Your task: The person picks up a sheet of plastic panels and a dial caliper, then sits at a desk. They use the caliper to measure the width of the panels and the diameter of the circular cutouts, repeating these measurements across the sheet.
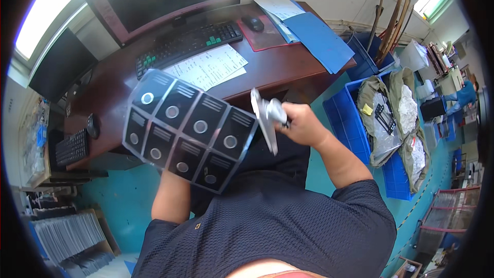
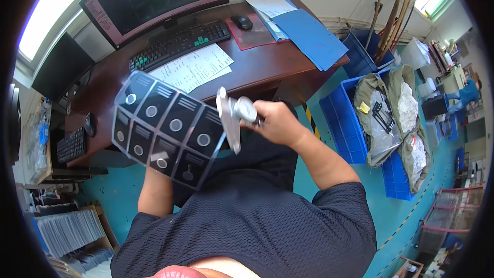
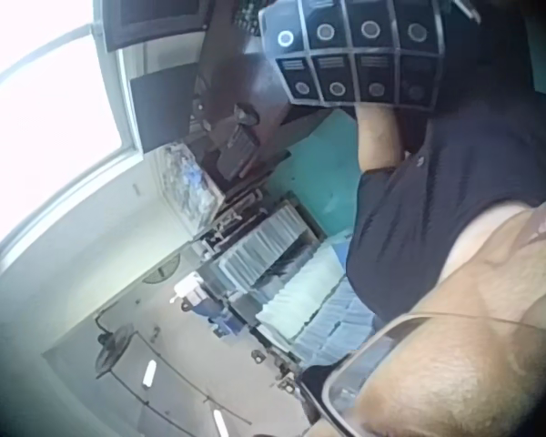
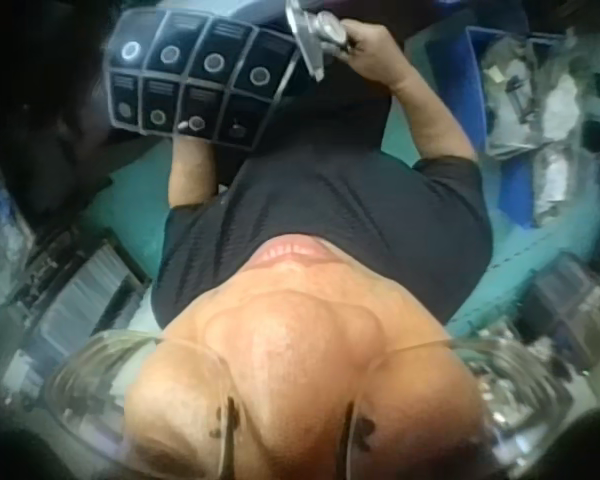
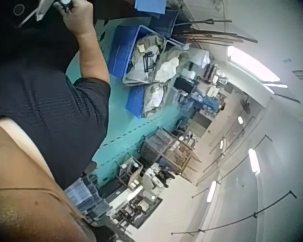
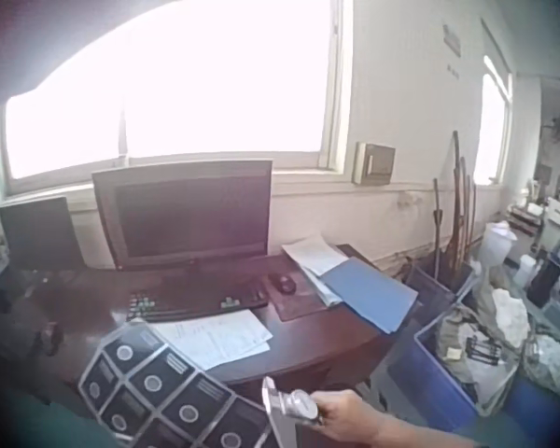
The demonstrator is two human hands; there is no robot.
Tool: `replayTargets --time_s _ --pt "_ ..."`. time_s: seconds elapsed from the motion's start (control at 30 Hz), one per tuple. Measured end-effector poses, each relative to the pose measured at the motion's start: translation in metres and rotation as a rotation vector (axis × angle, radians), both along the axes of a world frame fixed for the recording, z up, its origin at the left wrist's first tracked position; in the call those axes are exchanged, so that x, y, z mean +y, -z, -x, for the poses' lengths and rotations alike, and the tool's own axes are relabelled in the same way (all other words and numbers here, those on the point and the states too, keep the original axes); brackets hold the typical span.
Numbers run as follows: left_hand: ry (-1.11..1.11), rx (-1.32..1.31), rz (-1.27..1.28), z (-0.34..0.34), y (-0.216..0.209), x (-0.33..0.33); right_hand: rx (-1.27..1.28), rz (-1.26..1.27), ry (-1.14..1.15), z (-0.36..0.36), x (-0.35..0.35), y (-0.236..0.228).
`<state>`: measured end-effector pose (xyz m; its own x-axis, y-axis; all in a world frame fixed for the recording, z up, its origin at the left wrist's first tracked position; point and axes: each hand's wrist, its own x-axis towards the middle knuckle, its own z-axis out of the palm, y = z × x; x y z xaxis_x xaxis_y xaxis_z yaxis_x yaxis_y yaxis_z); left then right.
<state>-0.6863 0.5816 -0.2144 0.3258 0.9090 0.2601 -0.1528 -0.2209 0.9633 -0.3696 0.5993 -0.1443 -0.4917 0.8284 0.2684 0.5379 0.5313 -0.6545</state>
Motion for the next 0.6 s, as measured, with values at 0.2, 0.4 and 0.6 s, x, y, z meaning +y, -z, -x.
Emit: replayTargets --time_s 0.2,0.4,0.6 --pt "0.027 -0.102 0.079 0.032 0.019 -0.016 -0.145 -0.020 0.357 -0.011 0.108 0.043" --pt "0.008 -0.211 0.157 0.095 0.029 -0.014 -0.258 -0.172 0.163 0.049 0.199 0.092" --pt "-0.103 -0.311 0.267 0.081 0.025 -0.054 -0.348 -0.196 0.094 0.114 0.224 0.129"
